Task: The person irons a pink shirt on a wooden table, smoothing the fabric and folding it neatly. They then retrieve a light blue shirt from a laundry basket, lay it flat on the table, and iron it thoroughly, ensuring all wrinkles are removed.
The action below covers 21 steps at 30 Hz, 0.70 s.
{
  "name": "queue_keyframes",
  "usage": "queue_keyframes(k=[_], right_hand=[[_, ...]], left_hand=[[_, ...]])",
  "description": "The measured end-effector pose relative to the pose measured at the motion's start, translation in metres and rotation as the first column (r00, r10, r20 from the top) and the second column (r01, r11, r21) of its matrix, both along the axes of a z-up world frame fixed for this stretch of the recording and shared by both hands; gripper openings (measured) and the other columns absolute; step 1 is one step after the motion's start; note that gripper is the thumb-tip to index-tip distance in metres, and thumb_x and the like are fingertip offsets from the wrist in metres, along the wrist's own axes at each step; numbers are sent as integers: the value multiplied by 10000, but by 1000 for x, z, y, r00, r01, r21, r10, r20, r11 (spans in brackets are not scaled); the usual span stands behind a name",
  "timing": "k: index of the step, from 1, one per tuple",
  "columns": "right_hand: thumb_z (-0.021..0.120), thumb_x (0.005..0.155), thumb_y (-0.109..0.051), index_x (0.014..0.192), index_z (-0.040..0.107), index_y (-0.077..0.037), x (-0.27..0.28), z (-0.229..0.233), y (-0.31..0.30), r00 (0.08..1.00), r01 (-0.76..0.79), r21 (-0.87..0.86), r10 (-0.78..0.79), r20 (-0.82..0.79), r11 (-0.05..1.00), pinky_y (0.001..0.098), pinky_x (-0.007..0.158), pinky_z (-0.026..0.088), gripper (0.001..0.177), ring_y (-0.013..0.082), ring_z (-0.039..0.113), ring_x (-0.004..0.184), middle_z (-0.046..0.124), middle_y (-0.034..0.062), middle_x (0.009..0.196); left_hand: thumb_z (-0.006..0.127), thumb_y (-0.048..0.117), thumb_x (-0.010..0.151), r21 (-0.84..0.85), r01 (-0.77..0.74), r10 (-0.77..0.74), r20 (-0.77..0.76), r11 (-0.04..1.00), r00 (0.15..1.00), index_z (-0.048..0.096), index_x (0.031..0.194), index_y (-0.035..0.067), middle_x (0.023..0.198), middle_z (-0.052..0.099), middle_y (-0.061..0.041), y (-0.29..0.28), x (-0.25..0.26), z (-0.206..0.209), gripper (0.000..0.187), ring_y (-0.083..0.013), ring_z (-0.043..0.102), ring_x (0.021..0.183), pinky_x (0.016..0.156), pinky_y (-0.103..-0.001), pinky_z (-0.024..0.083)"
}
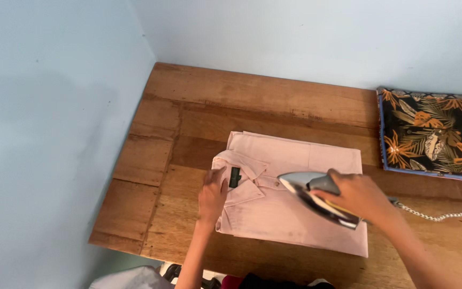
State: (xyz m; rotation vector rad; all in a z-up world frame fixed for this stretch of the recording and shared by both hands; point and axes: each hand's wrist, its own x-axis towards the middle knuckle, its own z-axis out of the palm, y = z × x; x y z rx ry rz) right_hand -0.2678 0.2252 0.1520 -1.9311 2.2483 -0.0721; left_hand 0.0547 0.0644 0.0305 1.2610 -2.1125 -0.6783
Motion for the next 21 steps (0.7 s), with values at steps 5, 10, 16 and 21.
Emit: queue_keyframes(k=[5, 10, 16, 21], right_hand=[[595, 823, -703, 998, 704, -43, 61, -19, -6, 996, -74, 12, 74, 42, 997, 473, 544, 571, 691, 389, 695, 542, 671, 191, 523], [584, 885, -658, 1027, 682, 17, 95, -39, -34, 988, -151, 47, 150, 24, 987, 418, 507, 569, 696, 331, 684, 488, 639, 153, 486], [581, 933, -592, 1031, 684, 48, 118, -70, -67, 969, -245, 47, 245, 19, 968, 399, 488, 573, 656, 284, 687, 476, 642, 130, 518], [595, 924, -593, 1026, 694, 35, 120, -77, -65, 960, -277, 30, 278, -42, 960, 417, 508, 576, 643, 304, 686, 514, 654, 151, 547]], left_hand=[[682, 144, 922, 110, 166, -158, -82, 980, 984, 664, 1278, 107, 1082, 700, -129, 18, 35, -4, 358, -313, 661, 1031, 870, -420, 546], [742, 143, 845, -51, 112, -110, 39, 992, 993, 671, 1261, 133, 1077, 717, -81, 24, 47, -2, 422, -300, 638, 1038, 885, -484, 452], [742, 143, 834, -60, 118, -114, 56, 991, 992, 687, 1232, 163, 988, 731, -6, 19, 54, -7, 402, -252, 623, 1010, 888, -436, 433], [756, 154, 841, -37, 98, -99, -16, 994, 995, 697, 1133, 149, 899, 742, 21, 17, 54, -15, 298, -240, 616, 990, 879, -431, 424]])
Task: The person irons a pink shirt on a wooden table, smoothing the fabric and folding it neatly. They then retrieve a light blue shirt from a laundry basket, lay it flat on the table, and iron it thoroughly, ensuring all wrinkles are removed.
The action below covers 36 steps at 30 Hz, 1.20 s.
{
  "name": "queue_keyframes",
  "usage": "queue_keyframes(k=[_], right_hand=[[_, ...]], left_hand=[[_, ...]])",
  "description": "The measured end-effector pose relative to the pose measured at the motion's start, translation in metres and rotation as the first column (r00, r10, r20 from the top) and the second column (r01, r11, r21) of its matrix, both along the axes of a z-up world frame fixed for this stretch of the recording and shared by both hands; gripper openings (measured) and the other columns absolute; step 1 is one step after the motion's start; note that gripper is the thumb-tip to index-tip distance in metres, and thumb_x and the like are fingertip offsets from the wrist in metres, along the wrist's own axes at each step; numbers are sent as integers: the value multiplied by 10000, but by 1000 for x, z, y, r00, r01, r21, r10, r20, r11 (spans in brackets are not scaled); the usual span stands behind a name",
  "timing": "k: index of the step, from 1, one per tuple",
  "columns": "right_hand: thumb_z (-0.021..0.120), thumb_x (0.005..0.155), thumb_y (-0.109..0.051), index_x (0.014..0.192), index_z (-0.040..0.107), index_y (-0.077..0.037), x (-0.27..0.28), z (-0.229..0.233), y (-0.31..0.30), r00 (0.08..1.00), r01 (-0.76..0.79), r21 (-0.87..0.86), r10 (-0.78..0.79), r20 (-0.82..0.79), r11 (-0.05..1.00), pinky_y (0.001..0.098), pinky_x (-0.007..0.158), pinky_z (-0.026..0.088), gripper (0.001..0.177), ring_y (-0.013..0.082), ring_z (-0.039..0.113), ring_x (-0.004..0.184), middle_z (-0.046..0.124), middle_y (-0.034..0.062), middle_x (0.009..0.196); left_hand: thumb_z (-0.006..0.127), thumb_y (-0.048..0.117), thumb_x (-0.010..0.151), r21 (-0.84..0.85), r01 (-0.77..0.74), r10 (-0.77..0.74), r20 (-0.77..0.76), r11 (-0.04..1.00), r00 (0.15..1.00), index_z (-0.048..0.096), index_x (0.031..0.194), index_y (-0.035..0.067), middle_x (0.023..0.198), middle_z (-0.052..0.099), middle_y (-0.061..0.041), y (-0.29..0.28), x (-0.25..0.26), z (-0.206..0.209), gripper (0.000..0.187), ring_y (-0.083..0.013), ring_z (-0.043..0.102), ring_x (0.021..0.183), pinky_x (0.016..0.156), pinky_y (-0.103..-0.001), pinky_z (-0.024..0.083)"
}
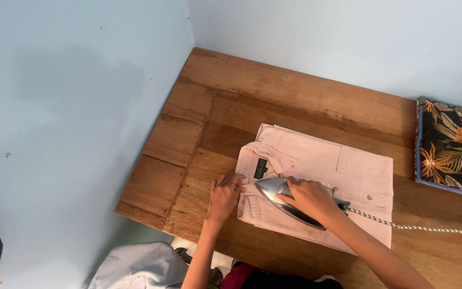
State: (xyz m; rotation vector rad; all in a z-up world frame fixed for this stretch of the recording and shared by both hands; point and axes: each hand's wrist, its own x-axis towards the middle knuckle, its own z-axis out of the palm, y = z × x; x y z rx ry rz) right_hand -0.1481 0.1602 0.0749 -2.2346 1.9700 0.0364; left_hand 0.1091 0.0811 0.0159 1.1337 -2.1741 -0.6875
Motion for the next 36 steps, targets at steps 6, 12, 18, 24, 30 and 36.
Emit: queue_keyframes(k=[6, 12, 18, 24, 30, 36], right_hand=[[568, 932, -610, 1070, 697, 25, -3, -2, 0, 999, 51, 100, -52, 5, 994, 414, 548, 586, 662, 294, 697, 516, 665, 144, 549], [597, 900, -636, 1060, 699, 23, -12, -4, 4, 999, -5, 86, 2, 32, 996, 427, 557, 590, 685, 313, 700, 562, 685, 168, 604], [567, 902, -678, 1080, 678, 18, -18, -4, 39, 1000, -14, 216, 10, 22, 976, 398, 521, 585, 727, 278, 698, 506, 677, 130, 576], [545, 923, -666, 1130, 665, 65, 2, -10, 41, 998, -65, 60, 66, -21, 996, 383, 474, 564, 769, 266, 645, 410, 613, 112, 449], [547, 924, -645, 1175, 665, 49, -9, -9, 53, 997, -40, 98, 46, -58, 994, 373, 428, 538, 747, 243, 615, 370, 596, 87, 445], [549, 914, -637, 1129, 676, 50, -31, -9, 80, 985, 115, 5, -114, -127, 993, 321, 369, 497, 730, 182, 578, 322, 554, 44, 364]], left_hand=[[754, 177, 858, 52, -19, 17, 49, 998, 999, 704, 1069, 163, 898, 739, 30, -1, -2, -3, 218, -224, 620, 993, 883, -435, 426], [752, 162, 838, -42, 8, -4, 76, 999, 997, 710, 1022, 164, 1004, 733, 37, -2, -2, -7, 188, -236, 617, 1043, 896, -445, 439], [743, 145, 841, -40, -2, 6, 95, 999, 995, 709, 999, 157, 1021, 728, 25, 1, -2, -1, 163, -253, 612, 1042, 891, -459, 446], [733, 153, 862, -111, 8, -1, 70, 994, 998, 706, 994, 156, 1013, 719, 7, 1, -3, -1, 135, -256, 623, 1068, 881, -465, 445], [725, 145, 848, -86, -13, 24, 126, 996, 992, 715, 995, 172, 1026, 722, 22, 4, -5, 6, 150, -249, 635, 1041, 859, -482, 446], [649, -12, 807, -286, -32, 114, 273, 958, 955, 729, 1166, 102, 1118, 713, -79, 15, -21, -4, 385, -262, 635, 1121, 963, -467, 478]])
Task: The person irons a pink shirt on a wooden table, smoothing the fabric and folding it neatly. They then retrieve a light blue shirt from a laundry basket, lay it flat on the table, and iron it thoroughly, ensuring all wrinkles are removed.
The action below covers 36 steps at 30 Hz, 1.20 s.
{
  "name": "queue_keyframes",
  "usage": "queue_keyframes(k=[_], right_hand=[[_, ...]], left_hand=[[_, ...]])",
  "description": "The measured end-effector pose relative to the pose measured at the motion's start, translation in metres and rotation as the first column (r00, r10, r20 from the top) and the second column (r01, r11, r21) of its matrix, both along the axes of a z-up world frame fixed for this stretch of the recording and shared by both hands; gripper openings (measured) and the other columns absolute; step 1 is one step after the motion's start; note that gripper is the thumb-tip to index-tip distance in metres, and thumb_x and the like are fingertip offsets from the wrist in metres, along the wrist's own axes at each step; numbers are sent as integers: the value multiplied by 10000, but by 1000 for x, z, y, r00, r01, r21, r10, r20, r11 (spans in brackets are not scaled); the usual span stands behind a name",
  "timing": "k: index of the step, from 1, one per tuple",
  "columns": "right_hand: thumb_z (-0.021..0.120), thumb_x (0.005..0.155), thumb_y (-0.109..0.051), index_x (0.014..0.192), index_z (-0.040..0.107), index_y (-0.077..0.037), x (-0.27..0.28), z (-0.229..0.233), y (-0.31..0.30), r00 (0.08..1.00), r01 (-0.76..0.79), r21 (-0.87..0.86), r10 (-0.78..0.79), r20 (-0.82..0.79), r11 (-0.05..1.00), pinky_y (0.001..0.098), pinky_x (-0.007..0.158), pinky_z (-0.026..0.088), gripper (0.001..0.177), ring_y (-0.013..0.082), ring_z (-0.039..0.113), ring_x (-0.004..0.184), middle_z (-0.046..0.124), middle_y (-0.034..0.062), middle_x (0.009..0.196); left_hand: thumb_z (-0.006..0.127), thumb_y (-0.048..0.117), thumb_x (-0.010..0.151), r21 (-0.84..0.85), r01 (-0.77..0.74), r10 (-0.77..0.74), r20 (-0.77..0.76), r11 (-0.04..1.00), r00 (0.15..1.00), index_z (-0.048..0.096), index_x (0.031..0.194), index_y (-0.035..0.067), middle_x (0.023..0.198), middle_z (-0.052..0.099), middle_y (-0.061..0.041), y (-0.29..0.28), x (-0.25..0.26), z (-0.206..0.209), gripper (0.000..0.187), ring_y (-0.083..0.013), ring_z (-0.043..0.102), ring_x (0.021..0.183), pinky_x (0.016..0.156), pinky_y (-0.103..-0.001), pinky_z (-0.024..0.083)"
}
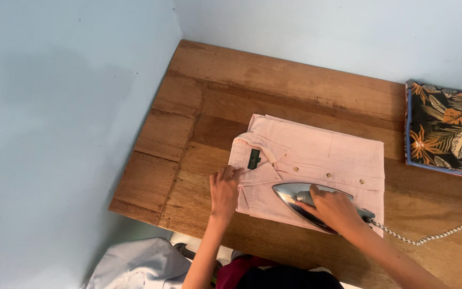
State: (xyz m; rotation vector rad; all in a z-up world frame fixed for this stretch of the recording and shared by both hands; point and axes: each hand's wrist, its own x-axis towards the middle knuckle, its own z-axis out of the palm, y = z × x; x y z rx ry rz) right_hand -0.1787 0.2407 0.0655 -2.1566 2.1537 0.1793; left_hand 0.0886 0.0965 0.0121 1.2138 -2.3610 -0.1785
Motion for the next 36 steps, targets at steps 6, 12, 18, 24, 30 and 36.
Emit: queue_keyframes(k=[6, 12, 18, 24, 30, 36], right_hand=[[539, 927, -645, 1118, 674, 65, 11, 6, -1, 997, 83, -45, -83, 0, 996, 318, 367, 496, 747, 183, 577, 314, 558, 45, 363], [547, 906, -654, 1134, 687, 47, -18, -4, 5, 996, 57, -7, -56, 70, 998, 357, 378, 518, 750, 213, 586, 326, 560, 63, 370], [523, 917, -663, 1126, 684, 52, -24, -5, 11, 996, 83, 28, -84, 40, 996, 343, 377, 528, 762, 195, 600, 327, 573, 65, 385], [537, 909, -652, 1168, 673, 36, -23, 0, 14, 990, 129, 48, -131, 47, 991, 370, 411, 554, 747, 237, 640, 372, 612, 91, 420], [550, 889, -649, 1083, 686, 8, -47, -2, 32, 990, 140, -66, -138, 42, 988, 406, 470, 571, 699, 298, 673, 449, 633, 125, 477], [546, 884, -673, 1050, 689, -16, -55, 1, 36, 985, 170, 67, -172, 27, 983, 401, 496, 575, 693, 295, 679, 454, 647, 128, 470]], left_hand=[[724, 188, 847, -20, 245, -240, -287, 969, 927, 651, 1156, -3, 1162, 629, -253, 29, -41, -1, 371, -383, 652, 1004, 818, -471, 574], [701, 190, 969, 34, 135, -128, -165, 990, 978, 630, 1015, 104, 1000, 632, -64, 17, -47, -17, 121, -248, 699, 957, 661, -344, 612], [716, 195, 919, 94, 26, -8, -188, 995, 982, 609, 953, 113, 936, 640, -46, 15, -53, -14, 139, -226, 707, 848, 594, -352, 592], [706, 183, 924, 74, 54, -33, -257, 996, 966, 602, 982, 133, 931, 633, -37, 18, -50, -6, 129, -240, 703, 854, 613, -367, 597], [709, 202, 934, 120, 23, -3, -171, 993, 985, 609, 959, 128, 911, 625, -48, 18, -51, -11, 127, -244, 695, 833, 599, -378, 587], [622, 156, 1035, -61, 165, -172, -150, 984, 974, 628, 1310, 102, 1357, 655, -68, 48, -91, -35, 281, -214, 651, 1250, 1056, -409, 557]])
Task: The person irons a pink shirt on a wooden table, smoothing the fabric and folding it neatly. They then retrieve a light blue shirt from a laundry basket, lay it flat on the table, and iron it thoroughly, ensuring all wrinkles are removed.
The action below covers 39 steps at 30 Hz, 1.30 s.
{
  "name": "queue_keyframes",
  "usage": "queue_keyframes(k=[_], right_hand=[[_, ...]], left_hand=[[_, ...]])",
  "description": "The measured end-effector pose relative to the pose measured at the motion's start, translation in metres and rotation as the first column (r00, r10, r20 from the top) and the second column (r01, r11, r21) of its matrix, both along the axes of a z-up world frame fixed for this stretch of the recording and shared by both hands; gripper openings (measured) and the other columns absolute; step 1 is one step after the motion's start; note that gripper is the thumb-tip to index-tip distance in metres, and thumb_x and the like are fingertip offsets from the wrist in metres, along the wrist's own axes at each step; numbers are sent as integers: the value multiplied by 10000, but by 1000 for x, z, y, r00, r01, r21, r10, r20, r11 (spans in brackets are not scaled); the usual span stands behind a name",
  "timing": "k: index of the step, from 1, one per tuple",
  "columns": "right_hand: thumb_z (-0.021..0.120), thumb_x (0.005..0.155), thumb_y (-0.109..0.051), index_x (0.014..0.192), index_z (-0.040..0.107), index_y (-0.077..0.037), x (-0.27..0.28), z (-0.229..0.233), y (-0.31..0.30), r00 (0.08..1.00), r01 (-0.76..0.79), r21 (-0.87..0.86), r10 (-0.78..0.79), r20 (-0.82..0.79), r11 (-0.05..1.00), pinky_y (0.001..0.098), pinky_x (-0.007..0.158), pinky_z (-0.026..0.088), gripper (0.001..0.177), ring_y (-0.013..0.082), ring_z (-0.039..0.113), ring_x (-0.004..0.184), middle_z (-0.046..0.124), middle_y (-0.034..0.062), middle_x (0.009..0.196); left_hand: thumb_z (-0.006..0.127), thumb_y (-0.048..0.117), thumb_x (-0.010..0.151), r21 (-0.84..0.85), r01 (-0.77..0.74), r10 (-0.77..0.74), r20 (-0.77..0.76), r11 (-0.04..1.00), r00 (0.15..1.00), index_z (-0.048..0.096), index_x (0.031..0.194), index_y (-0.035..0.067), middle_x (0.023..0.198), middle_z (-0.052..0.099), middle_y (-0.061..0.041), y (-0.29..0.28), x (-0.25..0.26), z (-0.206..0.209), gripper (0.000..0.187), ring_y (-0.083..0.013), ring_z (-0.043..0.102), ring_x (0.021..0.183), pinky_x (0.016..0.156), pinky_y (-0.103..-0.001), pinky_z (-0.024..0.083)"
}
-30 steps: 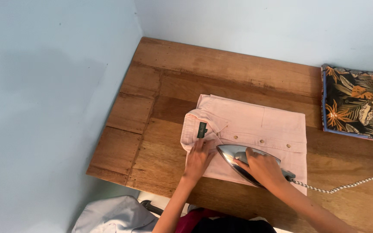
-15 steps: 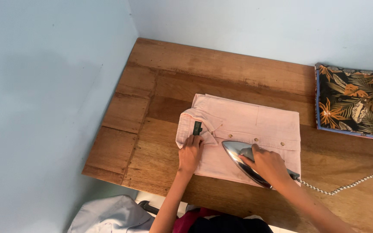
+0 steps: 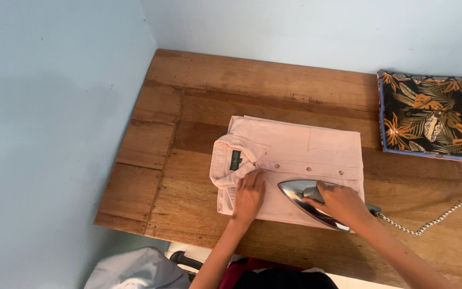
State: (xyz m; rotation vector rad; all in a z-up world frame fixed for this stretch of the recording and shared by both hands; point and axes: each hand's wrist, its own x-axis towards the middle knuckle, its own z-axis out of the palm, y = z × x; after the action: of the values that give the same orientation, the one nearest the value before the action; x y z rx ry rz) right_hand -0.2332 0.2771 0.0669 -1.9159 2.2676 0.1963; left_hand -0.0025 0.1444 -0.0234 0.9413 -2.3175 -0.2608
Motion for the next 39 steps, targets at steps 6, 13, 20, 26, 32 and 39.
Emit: queue_keyframes(k=[6, 13, 20, 26, 32, 39], right_hand=[[537, 894, -660, 975, 687, 0, -15, 1, 23, 996, 58, -145, -68, -60, 988, 400, 486, 580, 682, 304, 697, 486, 652, 154, 513], [525, 875, -672, 989, 681, -22, -43, 5, 56, 969, 220, -97, -229, -93, 971, 444, 468, 585, 679, 354, 716, 512, 677, 173, 536], [532, 849, -731, 877, 680, -40, -75, 2, 91, 919, 377, -105, -386, -82, 920, 494, 589, 595, 708, 417, 722, 611, 689, 208, 598], [587, 849, -696, 942, 664, -20, -112, 30, 132, 786, 615, -168, -617, 42, 771, 527, 563, 572, 686, 469, 698, 602, 671, 267, 615], [813, 1042, -365, 978, 657, 33, -164, -8, 195, 701, 666, -688, -559, 443, 289, 423, 647, 522, 432, 269, 663, 607, 669, 165, 713], [750, 1159, -238, 1148, 534, 61, -212, -121, 195, 625, 756, -602, 11, 781, -255, 256, 584, 442, 369, 107, 557, 666, 617, 78, 910]], left_hand=[[568, 287, 1033, -80, 135, -123, 139, 988, 983, 527, 1510, 138, 1577, 505, -13, 5, 0, 18, 501, -205, 403, 1501, 1243, -464, 222], [578, 280, 1012, -79, 136, -121, 167, 988, 979, 526, 1509, 140, 1559, 513, -1, 5, 1, 26, 519, -198, 421, 1478, 1226, -463, 244], [583, 285, 1000, -137, 123, -93, 208, 983, 974, 499, 1522, 150, 1568, 497, 6, 6, 0, 24, 546, -182, 419, 1467, 1214, -463, 251], [577, 261, 974, -166, 107, -53, 299, 980, 953, 477, 1534, 109, 1601, 427, -39, 13, -8, 20, 589, -238, 367, 1492, 1209, -530, 230], [511, 255, 1037, -83, 358, -308, 358, 930, 882, 445, 1522, 63, 1679, 305, -118, 49, -74, 20, 526, -329, 218, 1572, 1218, -658, 145], [593, 234, 991, 77, 597, -602, 138, 798, 787, 464, 1519, 16, 1644, 364, -120, 109, -184, 30, 586, -296, 260, 1557, 1223, -650, 205]])
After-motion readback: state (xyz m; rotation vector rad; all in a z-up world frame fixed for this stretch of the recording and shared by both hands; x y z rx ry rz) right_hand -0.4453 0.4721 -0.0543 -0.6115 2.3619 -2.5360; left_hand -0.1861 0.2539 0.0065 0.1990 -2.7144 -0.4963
